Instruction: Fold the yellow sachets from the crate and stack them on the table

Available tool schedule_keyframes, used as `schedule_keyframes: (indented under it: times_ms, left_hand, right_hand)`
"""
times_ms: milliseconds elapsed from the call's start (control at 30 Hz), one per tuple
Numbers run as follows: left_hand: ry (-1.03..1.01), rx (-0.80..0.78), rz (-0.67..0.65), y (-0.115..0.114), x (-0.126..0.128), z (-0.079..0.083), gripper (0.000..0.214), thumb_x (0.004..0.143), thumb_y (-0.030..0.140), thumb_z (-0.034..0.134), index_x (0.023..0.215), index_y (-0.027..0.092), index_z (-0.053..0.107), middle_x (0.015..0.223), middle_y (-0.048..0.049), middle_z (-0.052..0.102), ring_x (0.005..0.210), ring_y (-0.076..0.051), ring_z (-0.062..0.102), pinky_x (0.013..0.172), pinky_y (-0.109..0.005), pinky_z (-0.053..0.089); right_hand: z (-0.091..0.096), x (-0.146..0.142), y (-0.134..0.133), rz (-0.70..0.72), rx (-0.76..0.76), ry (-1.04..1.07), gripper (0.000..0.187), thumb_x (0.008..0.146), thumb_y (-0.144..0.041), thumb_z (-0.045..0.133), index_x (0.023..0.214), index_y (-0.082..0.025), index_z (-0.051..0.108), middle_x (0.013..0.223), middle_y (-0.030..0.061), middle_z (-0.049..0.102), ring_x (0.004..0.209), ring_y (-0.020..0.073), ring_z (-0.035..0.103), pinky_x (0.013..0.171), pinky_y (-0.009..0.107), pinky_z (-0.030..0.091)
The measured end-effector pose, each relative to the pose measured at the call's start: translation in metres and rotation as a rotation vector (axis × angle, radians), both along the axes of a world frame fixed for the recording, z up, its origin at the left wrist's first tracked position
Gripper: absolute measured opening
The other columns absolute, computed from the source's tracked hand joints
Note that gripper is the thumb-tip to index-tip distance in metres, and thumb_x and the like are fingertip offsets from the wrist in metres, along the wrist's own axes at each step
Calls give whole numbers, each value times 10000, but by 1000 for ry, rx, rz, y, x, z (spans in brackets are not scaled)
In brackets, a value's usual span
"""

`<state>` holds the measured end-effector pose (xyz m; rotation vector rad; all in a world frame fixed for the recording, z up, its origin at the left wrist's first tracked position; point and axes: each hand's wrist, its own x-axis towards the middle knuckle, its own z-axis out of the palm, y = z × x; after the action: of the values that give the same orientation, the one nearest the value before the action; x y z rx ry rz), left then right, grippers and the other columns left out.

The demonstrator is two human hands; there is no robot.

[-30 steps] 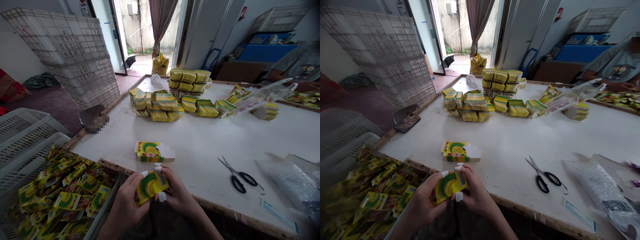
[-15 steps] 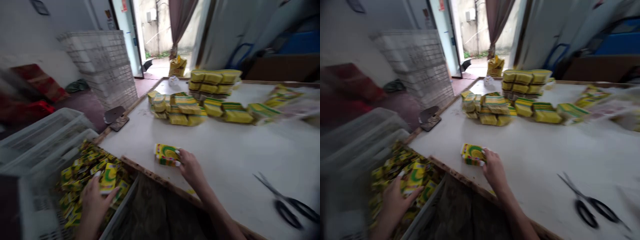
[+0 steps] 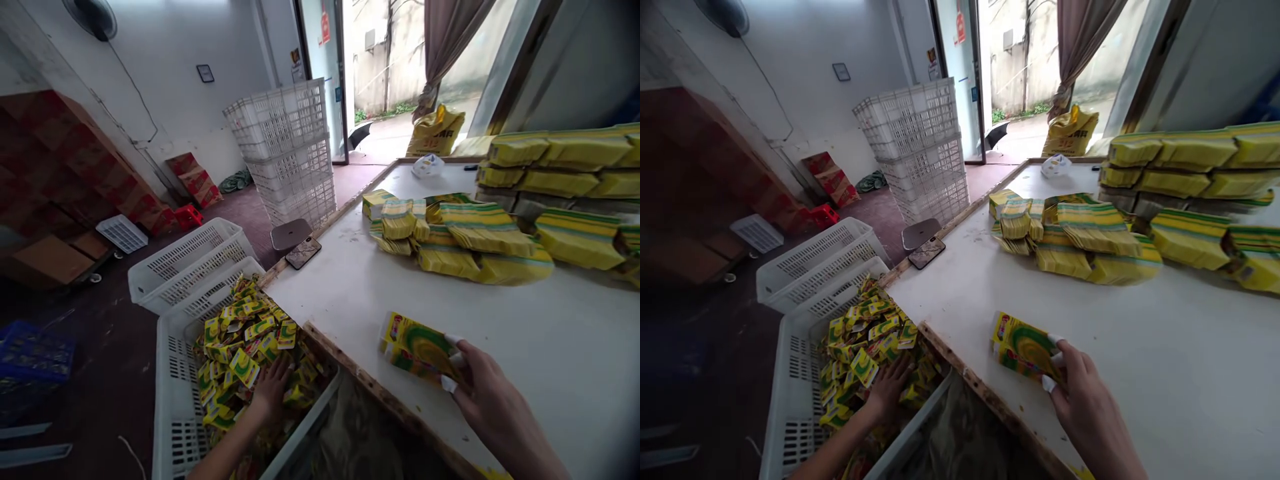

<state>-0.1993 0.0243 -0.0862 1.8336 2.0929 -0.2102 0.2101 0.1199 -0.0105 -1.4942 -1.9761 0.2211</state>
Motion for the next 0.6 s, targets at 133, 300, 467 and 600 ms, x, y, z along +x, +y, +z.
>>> schedule_keyframes:
  times_ms: [133,300,467,600]
  left_hand:
    - [62,181,154,8,-58,22,585,789,417,699,1305,200,529,1482,-128,422,1371,-350,349,1102,-593,261]
    - [36,320,356,-4,-97,47,456,861,497,592,1174,165,600,1183,-114,630,1091,-288,605,943,-522,465]
    - [-119,445,353,-14,-66,60,658,611,738,615,929,172,722,902,-203,692,1028,-453,628,868,-593,462]
    - [-318,584,261,-2,-7,91,595,790,652,494,1139,193,641,1260,-199,595,1251,-409,499,987,-548,430]
  right_hand:
    - [-14,9,4,58,-5,17,443,767,-224,478,1208,-186,459,1005,129,643,761,256,688,595,327,551]
    - [-22,14,6,79,-20,64,451,765,-239,495,1213,-195,471,1031,127,649,790,255,700,623,334,569]
    - [0,10,0,-65,-62,248,450,715,-262,469,1157,-190,512,923,97,674,723,248,694,636,362,568]
    - [29,4,-12,-79,-172,480,442,683,-339,545,1109,-220,543,842,58,670,716,253,697,649,371,578]
